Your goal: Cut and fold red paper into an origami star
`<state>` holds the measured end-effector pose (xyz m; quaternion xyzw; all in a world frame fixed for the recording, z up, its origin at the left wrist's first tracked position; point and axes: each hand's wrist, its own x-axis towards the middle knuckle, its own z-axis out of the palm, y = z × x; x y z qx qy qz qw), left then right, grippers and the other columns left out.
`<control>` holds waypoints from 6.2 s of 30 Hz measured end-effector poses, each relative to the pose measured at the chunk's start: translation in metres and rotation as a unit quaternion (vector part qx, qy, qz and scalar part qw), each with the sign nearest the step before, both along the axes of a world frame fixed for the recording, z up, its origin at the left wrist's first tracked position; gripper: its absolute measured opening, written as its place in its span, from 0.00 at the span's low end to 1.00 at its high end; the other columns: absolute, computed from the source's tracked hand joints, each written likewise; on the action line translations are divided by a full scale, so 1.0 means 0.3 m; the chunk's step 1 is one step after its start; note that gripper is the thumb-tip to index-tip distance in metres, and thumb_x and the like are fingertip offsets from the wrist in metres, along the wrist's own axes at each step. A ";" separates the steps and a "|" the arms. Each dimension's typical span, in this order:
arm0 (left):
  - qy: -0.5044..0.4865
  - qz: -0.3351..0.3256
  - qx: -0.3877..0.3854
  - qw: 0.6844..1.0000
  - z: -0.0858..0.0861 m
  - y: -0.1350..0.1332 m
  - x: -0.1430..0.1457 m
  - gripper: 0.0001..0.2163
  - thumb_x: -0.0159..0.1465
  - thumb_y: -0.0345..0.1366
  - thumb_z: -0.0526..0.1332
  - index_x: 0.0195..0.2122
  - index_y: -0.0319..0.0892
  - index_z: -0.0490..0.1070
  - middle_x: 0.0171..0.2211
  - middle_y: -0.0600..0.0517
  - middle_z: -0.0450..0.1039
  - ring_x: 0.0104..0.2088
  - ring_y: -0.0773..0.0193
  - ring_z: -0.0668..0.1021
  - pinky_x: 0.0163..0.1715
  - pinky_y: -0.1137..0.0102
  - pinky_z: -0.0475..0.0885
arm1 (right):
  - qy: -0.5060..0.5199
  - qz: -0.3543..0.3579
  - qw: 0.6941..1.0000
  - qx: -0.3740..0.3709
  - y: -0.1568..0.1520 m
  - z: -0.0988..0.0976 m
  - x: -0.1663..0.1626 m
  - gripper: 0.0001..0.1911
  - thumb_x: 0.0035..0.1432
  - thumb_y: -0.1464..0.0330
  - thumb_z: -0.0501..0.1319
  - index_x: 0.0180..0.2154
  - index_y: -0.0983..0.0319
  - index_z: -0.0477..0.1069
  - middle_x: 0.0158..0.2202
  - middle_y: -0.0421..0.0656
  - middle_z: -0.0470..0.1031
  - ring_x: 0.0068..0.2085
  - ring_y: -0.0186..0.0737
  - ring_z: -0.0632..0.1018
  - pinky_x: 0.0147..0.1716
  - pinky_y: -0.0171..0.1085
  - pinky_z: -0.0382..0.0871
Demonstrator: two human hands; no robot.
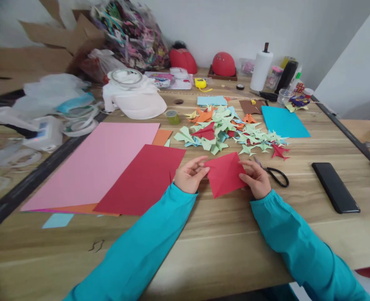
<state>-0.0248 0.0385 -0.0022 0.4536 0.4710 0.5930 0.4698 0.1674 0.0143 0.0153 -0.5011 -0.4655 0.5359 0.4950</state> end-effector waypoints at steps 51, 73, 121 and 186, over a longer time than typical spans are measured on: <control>0.058 0.019 -0.061 0.996 0.023 -0.082 0.060 0.10 0.42 0.37 0.67 0.20 0.37 0.68 0.17 0.55 0.70 0.19 0.71 0.71 0.19 0.76 0.66 | 0.006 -0.069 0.997 0.028 -0.012 -0.006 -0.040 0.22 0.34 0.67 0.71 0.30 0.59 0.60 0.17 0.34 0.71 0.15 0.32 0.70 0.14 0.31 0.63; -0.133 -0.108 -0.182 0.968 0.032 -0.066 0.056 0.18 0.39 0.43 0.69 0.26 0.33 0.72 0.21 0.51 0.73 0.23 0.64 0.76 0.23 0.65 0.78 | -0.072 0.010 0.997 0.034 -0.009 0.008 -0.035 0.12 0.44 0.62 0.65 0.19 0.63 0.67 0.17 0.36 0.68 0.19 0.28 0.65 0.19 0.30 0.59; -0.139 -0.041 -0.200 0.969 0.058 -0.074 0.064 0.18 0.39 0.43 0.69 0.26 0.32 0.75 0.21 0.50 0.75 0.21 0.64 0.76 0.20 0.66 0.78 | -0.107 -0.016 0.994 -0.008 -0.008 0.014 -0.038 0.16 0.43 0.56 0.64 0.22 0.64 0.72 0.18 0.38 0.70 0.20 0.31 0.67 0.19 0.32 0.61; -0.056 -0.192 -0.194 0.960 0.071 -0.082 0.070 0.19 0.42 0.37 0.69 0.35 0.33 0.73 0.24 0.50 0.75 0.20 0.67 0.76 0.17 0.75 0.74 | -0.135 0.045 0.988 0.058 -0.016 0.000 -0.025 0.13 0.45 0.60 0.64 0.23 0.64 0.70 0.21 0.41 0.72 0.23 0.33 0.69 0.22 0.33 0.63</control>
